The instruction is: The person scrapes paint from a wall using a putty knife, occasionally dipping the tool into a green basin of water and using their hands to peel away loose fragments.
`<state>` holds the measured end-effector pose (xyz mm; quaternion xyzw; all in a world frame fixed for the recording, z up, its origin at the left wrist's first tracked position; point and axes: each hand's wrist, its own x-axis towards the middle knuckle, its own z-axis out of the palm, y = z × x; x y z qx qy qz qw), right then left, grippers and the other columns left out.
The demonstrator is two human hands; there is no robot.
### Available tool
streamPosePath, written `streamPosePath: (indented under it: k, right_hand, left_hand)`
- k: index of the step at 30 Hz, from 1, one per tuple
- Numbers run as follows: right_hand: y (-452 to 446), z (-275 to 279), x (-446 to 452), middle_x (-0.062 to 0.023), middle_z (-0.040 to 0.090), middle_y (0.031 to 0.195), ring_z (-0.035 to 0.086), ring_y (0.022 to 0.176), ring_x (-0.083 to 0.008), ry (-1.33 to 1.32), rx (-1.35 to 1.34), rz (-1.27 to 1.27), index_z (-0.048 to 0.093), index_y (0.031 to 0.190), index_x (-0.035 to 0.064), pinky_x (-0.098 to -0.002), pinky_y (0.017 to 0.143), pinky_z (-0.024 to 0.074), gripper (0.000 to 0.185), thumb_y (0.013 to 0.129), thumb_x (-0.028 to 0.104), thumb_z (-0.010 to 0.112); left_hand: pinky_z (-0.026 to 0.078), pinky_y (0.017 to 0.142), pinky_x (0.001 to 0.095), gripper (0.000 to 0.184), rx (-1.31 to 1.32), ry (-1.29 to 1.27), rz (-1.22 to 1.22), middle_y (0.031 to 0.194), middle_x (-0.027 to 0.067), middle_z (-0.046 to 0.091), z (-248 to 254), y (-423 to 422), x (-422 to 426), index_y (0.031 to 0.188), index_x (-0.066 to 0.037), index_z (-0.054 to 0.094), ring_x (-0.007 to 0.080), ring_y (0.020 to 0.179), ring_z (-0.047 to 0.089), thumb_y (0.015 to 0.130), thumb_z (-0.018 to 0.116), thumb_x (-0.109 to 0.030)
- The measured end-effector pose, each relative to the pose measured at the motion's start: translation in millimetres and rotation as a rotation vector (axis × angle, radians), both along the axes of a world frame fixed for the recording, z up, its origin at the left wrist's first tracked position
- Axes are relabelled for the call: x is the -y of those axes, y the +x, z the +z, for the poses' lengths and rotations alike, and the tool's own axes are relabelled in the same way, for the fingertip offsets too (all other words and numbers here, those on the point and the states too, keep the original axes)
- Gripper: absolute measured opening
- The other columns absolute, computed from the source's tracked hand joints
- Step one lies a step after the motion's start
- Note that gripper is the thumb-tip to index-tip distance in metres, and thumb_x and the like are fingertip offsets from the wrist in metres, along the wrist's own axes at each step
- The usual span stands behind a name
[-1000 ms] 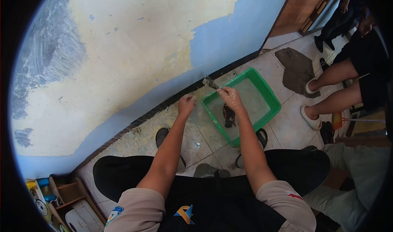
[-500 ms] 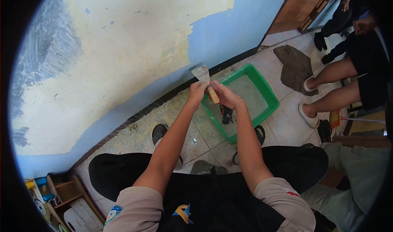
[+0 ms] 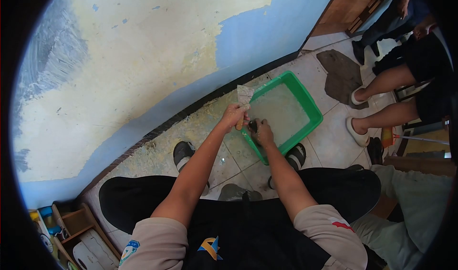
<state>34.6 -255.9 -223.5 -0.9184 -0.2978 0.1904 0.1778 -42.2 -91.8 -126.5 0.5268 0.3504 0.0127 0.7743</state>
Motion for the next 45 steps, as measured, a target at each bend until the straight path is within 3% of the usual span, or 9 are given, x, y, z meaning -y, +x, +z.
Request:
streamPosePath:
  k: [5,11,14,20,25,33,36,38,45]
  right_hand:
    - [36.7,-51.3,9.8,-0.0174,0.064,0.101,0.066,0.097,-0.0339,0.477,-0.154,-0.428,0.063,0.117,0.0110,-0.0414,0.082,0.0516,0.040,0.081,0.025,0.075]
    - [71.7,-5.5,4.0,-0.0070,0.065,0.094,0.063,0.087,-0.0183,0.915,-0.615,-0.567,0.060,0.110,0.0017,-0.0351,0.075,0.0504,0.041,0.083,0.027,0.077]
    - [49.8,57.9,-20.2,-0.0069,0.063,0.095,0.062,0.085,-0.0175,1.036,-0.291,-0.503,0.060,0.110,0.0020,-0.0300,0.075,0.0494,0.038,0.087,0.029,0.074]
    - [34.2,82.9,-44.4,-0.0120,0.057,0.106,0.066,0.083,-0.0318,0.676,0.204,0.085,0.061,0.115,0.0118,-0.0401,0.073,0.0530,0.038,0.090,0.040,0.068]
    - [38.3,85.8,-52.8,-0.0117,0.056,0.112,0.065,0.086,-0.0370,0.497,0.246,-0.067,0.062,0.114,0.0131,-0.0475,0.071,0.0526,0.036,0.093,0.043,0.062]
    - [89.3,42.7,-51.6,-0.0113,0.059,0.105,0.066,0.085,-0.0330,0.535,0.274,-0.332,0.062,0.113,0.0075,-0.0469,0.072,0.0524,0.036,0.098,0.040,0.055]
    - [120.9,-9.0,-48.2,-0.0096,0.065,0.097,0.067,0.085,-0.0261,0.844,-0.301,-0.514,0.063,0.110,0.0070,-0.0431,0.070,0.0520,0.036,0.098,0.040,0.054]
    - [111.4,8.9,-44.9,-0.0086,0.067,0.087,0.064,0.072,-0.0258,1.145,-1.308,-0.758,0.064,0.105,0.0082,-0.0425,0.069,0.0526,0.037,0.098,0.042,0.050]
    - [53.3,10.7,-62.1,-0.0094,0.067,0.092,0.063,0.069,-0.0261,1.293,-2.002,-0.076,0.062,0.103,0.0122,-0.0437,0.063,0.0517,0.045,0.098,0.051,0.040]
  left_hand:
    - [0.053,0.054,0.0302,0.020,-0.062,0.073,-0.110,0.079,0.0034,0.059,-8.4,3.9,5.6,0.097,-0.005,0.061,0.0149,0.066,0.062,0.092,0.068,-0.024]
    - [0.048,0.049,0.0296,0.019,-0.091,0.032,-0.175,0.075,0.0010,0.056,-11.1,13.3,14.5,0.103,-0.008,0.061,0.0129,0.060,0.058,0.091,0.067,-0.021]
    - [0.046,0.047,0.0289,0.023,-0.104,0.082,-0.222,0.073,0.0006,0.055,-19.4,17.0,15.8,0.105,-0.009,0.061,0.0114,0.059,0.057,0.087,0.069,-0.022]
    - [0.051,0.063,0.0352,0.035,-0.084,0.506,-0.411,0.083,0.0125,0.064,-25.3,20.7,16.1,0.109,-0.001,0.062,0.0221,0.073,0.065,0.081,0.072,-0.019]
    - [0.051,0.080,0.0464,0.045,0.080,0.840,-0.485,0.088,0.0255,0.066,-27.8,6.6,9.2,0.095,0.007,0.062,0.0431,0.093,0.066,0.073,0.078,-0.029]
    - [0.045,0.059,0.0354,0.036,0.109,0.750,-0.450,0.068,0.0045,0.054,-26.2,0.7,2.1,0.100,0.000,0.066,0.0150,0.062,0.052,0.096,0.063,-0.036]
    - [0.042,0.050,0.0294,0.035,0.089,0.449,-0.362,0.064,-0.0018,0.049,4.0,-2.2,-2.9,0.097,-0.005,0.069,0.0098,0.055,0.047,0.100,0.056,-0.037]
    - [0.040,0.047,0.0272,0.034,0.069,0.356,-0.345,0.063,-0.0036,0.047,18.4,-2.1,-3.0,0.096,-0.007,0.070,0.0079,0.052,0.045,0.101,0.055,-0.037]
    - [0.035,0.041,0.0244,0.031,0.033,0.149,-0.346,0.061,-0.0044,0.049,6.4,8.3,1.4,0.092,-0.011,0.071,0.0062,0.047,0.043,0.100,0.054,-0.036]
